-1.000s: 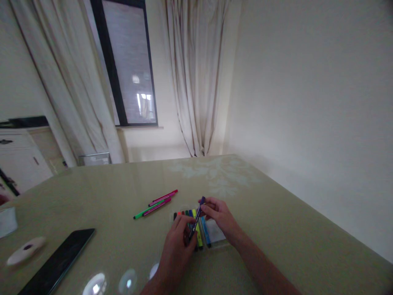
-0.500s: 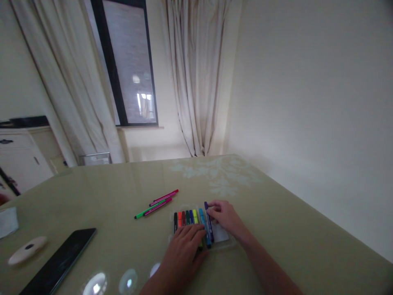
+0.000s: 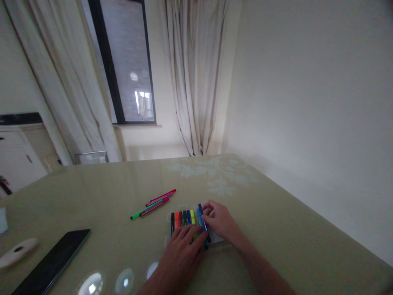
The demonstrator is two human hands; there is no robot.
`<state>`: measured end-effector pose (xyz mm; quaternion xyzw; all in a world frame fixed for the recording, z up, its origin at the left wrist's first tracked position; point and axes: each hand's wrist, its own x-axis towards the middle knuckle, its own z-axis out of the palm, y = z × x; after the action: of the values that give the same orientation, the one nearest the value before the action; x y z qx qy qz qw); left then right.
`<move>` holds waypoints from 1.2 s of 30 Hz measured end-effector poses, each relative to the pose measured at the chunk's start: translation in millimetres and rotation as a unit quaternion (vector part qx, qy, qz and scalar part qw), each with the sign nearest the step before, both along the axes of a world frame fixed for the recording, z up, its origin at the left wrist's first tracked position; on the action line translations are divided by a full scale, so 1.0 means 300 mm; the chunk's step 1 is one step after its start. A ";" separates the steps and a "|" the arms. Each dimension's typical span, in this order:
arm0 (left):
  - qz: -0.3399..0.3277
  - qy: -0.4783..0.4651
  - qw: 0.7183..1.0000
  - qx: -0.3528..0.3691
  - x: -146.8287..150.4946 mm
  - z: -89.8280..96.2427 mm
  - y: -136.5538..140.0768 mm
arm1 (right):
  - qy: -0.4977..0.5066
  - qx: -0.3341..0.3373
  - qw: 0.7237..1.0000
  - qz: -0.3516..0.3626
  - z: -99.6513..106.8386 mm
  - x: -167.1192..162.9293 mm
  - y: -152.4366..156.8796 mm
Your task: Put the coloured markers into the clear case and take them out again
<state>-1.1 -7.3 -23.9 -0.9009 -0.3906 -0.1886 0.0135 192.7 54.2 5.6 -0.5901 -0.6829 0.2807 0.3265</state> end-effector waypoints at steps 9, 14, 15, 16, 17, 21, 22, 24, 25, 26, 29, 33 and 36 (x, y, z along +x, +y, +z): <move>0.004 0.000 1.000 0.029 -0.001 -0.027 0.003 | 0.023 -0.010 0.999 0.037 -0.015 0.029 0.014; 0.006 -0.003 0.998 0.058 0.005 -0.039 0.002 | 0.028 -0.022 0.998 0.043 -0.020 0.041 0.018; 0.006 -0.005 0.998 0.059 0.006 -0.039 0.000 | 0.026 -0.023 0.998 0.047 -0.020 0.043 0.017; 0.007 -0.007 0.998 0.060 0.007 -0.038 -0.001 | 0.025 -0.024 0.998 0.051 -0.020 0.045 0.017; 0.007 -0.006 0.998 0.059 0.009 -0.036 -0.003 | 0.024 -0.025 0.998 0.055 -0.019 0.046 0.015; 0.006 0.008 0.998 0.056 0.011 -0.031 -0.001 | 0.004 -0.040 0.998 0.057 -0.009 0.047 0.006; 0.005 0.009 0.998 0.058 0.012 -0.032 0.001 | -0.005 -0.041 0.998 0.053 -0.005 0.047 0.003; 0.001 0.004 0.998 0.063 0.013 -0.035 0.004 | -0.020 -0.037 0.998 0.047 0.001 0.048 0.000; -0.004 -0.001 0.998 0.062 0.013 -0.036 0.005 | -0.025 -0.033 0.998 0.050 0.003 0.048 -0.001; -0.011 -0.006 0.998 0.060 0.014 -0.037 0.005 | -0.029 -0.029 0.998 0.054 0.003 0.048 -0.001; -0.030 -0.015 0.998 0.046 0.017 -0.036 0.002 | -0.033 -0.029 0.998 0.052 0.001 0.047 0.001; -0.036 -0.022 0.998 0.039 0.018 -0.033 0.000 | -0.021 -0.037 0.998 0.043 -0.004 0.044 0.001; -0.039 -0.022 0.998 0.044 0.016 -0.033 0.002 | -0.017 -0.037 0.998 0.052 -0.003 0.045 -0.001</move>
<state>3.8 -6.7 -33.7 -0.9098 -0.3465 -0.2254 0.0368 206.2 53.9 4.5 -0.5704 -0.7069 0.3127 0.2777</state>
